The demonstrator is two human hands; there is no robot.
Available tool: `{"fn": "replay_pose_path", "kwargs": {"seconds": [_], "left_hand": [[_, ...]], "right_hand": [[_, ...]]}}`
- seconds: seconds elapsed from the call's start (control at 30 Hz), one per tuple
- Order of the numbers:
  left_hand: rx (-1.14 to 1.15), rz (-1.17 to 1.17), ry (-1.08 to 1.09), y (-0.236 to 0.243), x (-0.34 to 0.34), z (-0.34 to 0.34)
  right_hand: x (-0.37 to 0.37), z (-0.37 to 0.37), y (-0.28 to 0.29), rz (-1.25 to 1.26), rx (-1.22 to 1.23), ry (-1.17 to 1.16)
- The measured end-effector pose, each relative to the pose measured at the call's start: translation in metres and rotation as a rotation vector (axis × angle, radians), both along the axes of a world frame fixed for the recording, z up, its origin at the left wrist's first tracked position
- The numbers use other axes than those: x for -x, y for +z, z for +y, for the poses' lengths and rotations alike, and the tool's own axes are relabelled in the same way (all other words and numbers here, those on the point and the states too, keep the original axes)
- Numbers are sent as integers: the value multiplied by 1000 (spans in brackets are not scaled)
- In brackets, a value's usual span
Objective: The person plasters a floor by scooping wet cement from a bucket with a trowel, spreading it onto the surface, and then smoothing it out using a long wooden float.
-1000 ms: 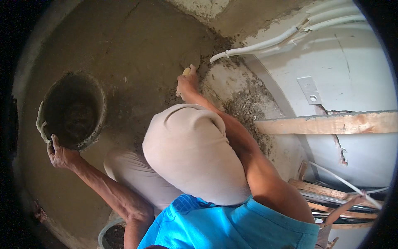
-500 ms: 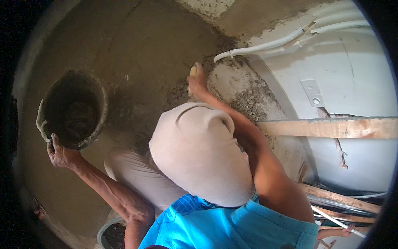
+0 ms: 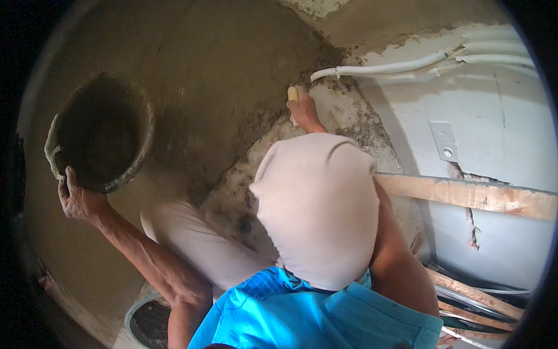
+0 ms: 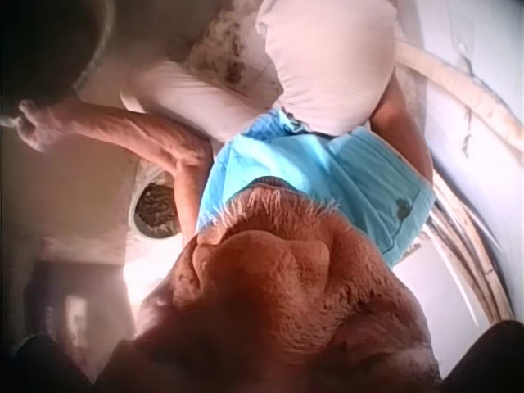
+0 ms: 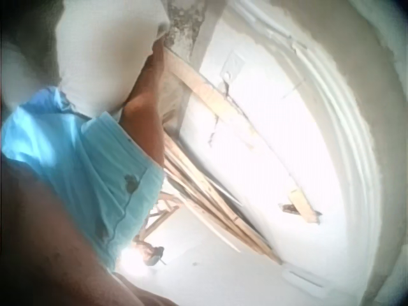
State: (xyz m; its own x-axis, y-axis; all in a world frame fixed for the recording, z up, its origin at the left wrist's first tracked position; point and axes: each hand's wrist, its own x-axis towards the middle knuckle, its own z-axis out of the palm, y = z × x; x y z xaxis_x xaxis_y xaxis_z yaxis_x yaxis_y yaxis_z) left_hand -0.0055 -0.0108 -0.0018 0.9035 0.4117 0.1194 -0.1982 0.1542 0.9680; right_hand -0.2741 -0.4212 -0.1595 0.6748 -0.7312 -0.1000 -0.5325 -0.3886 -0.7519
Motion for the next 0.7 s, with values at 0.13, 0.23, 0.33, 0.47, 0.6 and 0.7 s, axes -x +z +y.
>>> {"fn": "replay_pose_path", "kwargs": {"seconds": [0.13, 0.23, 0.33, 0.47, 0.6, 0.7], "left_hand": [[-51, 1, 24, 8, -1, 2], [-49, -6, 21, 7, -1, 2], [-79, -17, 33, 7, 1, 0], [-44, -7, 19, 6, 2, -4], [-39, -6, -9, -2, 0, 0], [-28, -42, 3, 4, 0, -2]], "right_hand": [[22, 37, 8, 38, -184, 145], [35, 50, 39, 115, -393, 111], [48, 52, 57, 140, -460, -1], [67, 47, 72, 156, -526, -154], [80, 43, 72, 167, -525, -178], [77, 50, 63, 230, -469, -78]]}}
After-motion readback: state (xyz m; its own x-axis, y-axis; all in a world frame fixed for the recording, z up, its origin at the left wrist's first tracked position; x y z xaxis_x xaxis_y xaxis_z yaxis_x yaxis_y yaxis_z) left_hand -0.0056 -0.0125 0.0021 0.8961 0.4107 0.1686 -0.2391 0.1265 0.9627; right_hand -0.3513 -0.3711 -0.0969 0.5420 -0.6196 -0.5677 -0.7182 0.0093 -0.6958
